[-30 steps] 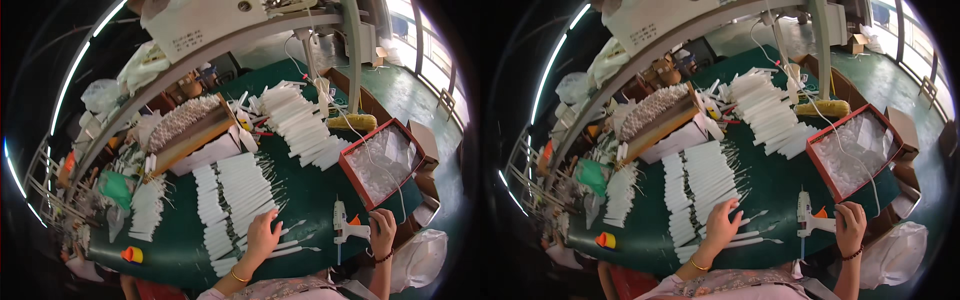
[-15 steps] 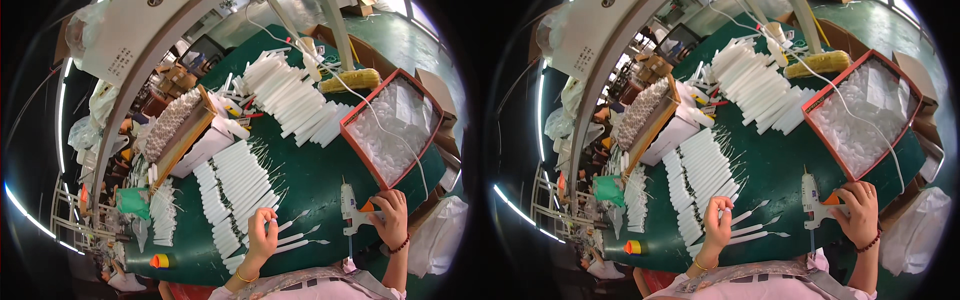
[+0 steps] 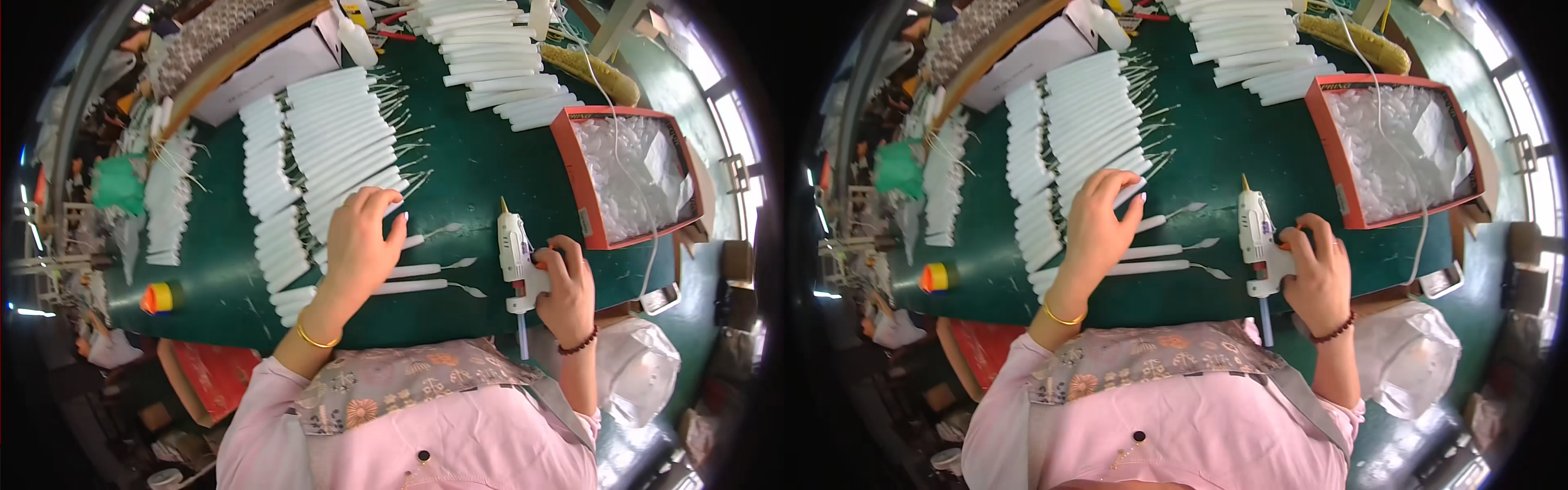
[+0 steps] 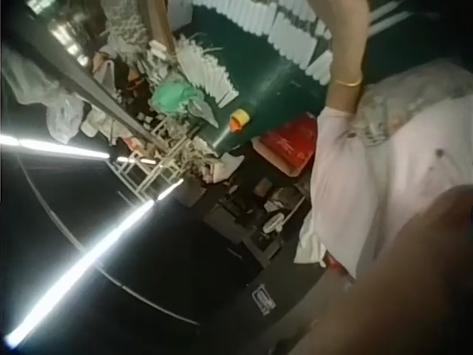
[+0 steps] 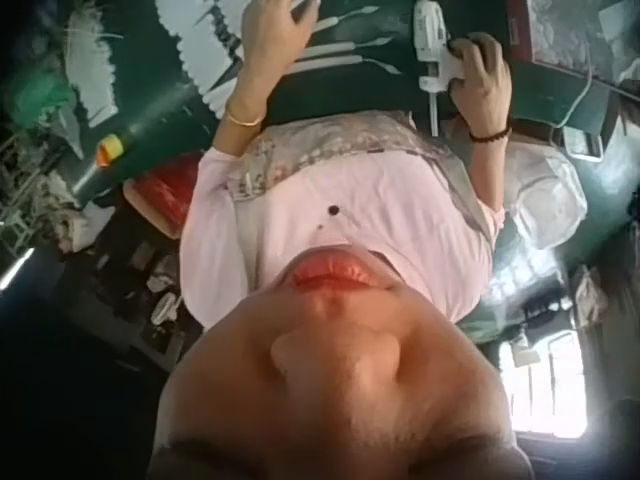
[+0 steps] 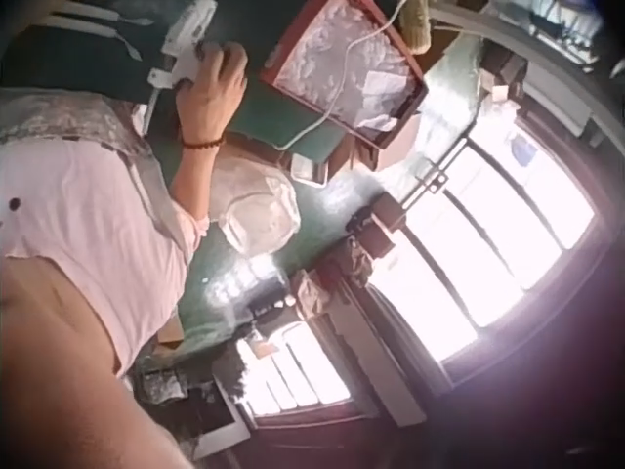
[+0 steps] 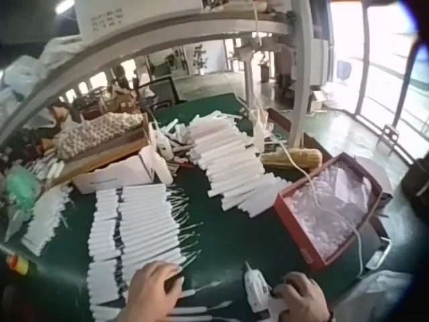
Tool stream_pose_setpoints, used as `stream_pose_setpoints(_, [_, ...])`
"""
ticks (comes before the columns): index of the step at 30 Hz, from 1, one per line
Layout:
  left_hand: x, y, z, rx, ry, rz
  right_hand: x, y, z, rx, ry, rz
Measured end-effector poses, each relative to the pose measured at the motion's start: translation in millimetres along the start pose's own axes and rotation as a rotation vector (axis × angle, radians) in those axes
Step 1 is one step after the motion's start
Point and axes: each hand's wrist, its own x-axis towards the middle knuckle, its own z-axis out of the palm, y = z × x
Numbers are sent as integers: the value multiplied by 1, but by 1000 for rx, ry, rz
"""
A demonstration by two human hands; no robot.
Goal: The recorder is seen assembling small white plastic components by attaching wires and using a hot glue gun at a factory workstation.
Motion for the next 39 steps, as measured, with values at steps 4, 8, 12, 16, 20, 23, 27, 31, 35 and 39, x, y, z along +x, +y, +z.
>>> stream_pose_setpoints(4, [-4,-6,11,38,16,-5,9,-5,7,103,50,-37])
stream_pose_setpoints(8, [-6,-7,23,88,26,-24,22,-16,14,167,52,-134])
stream_pose_setpoints(12, [-11,-8,31,158,-41,13,23,-17,23,205,70,-67])
stream_pose_setpoints(16, [-8,-5,27,-240,44,44,26,-20,21,155,49,-136])
stream_pose_setpoints(20, [-5,-2,20,-465,49,-59,23,-16,28,103,28,-193])
stream_pose_setpoints(23, [-6,4,11,-496,45,-128,25,-19,32,45,52,-294])
stream_pose_setpoints(27, [-7,4,11,-534,57,-131,23,-22,36,25,12,-315])
stream_pose_setpoints(31, [-7,8,12,-523,42,-122,19,-20,39,33,63,-309])
stream_pose_setpoints(35, [-9,12,15,-577,43,-121,18,-21,39,16,75,-302])
stream_pose_setpoints(39, [-9,12,15,-614,6,-159,17,-21,43,25,144,-335])
